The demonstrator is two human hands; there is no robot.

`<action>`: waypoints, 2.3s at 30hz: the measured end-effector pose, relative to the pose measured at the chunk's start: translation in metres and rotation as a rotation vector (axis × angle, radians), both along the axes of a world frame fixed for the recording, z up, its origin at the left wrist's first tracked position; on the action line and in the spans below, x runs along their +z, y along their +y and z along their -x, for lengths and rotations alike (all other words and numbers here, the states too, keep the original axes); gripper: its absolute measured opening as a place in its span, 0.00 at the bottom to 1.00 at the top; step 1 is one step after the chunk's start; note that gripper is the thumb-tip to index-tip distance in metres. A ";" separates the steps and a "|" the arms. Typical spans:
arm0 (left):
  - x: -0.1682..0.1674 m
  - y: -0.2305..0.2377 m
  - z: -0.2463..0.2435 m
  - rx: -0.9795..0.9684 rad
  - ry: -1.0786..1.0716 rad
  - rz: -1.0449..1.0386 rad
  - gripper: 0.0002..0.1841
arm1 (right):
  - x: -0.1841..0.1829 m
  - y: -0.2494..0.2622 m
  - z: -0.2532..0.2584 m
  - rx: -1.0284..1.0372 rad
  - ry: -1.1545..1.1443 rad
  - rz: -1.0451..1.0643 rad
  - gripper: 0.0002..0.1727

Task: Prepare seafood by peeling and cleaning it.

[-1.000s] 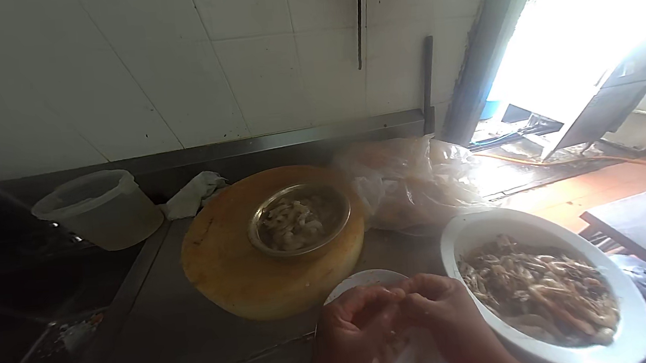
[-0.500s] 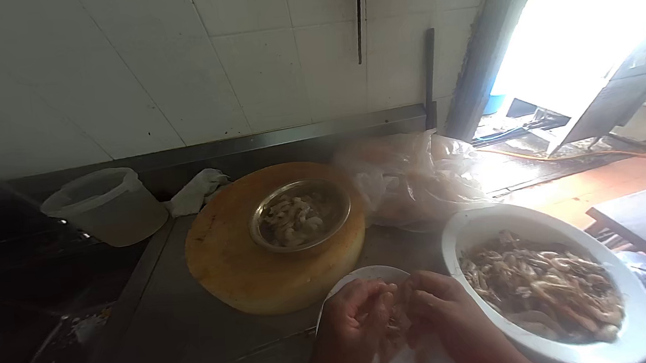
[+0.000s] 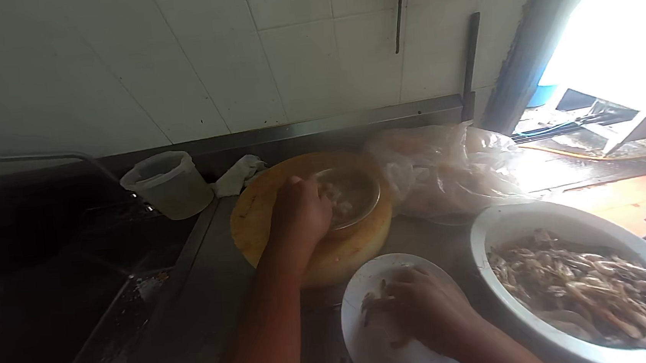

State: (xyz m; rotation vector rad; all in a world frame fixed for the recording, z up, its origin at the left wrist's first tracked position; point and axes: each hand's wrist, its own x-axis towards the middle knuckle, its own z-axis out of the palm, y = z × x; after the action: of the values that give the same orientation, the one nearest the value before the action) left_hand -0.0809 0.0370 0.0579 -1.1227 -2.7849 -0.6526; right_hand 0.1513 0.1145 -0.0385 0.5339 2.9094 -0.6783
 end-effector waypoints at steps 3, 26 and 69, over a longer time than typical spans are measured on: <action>-0.013 -0.010 -0.021 -0.021 0.139 -0.164 0.20 | -0.002 -0.006 0.020 0.067 -0.081 -0.026 0.14; -0.089 -0.036 -0.115 -0.387 -1.162 -0.566 0.12 | -0.012 0.012 -0.050 -0.075 0.807 0.464 0.04; -0.122 -0.033 -0.136 -0.687 -0.380 -0.955 0.07 | 0.008 0.000 -0.038 -0.506 0.896 1.151 0.08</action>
State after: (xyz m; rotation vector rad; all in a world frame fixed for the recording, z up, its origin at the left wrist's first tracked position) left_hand 0.0553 0.0040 -0.0646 -1.7266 -1.7118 -2.1079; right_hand 0.1896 0.1149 -0.0304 0.8976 2.1853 -2.9373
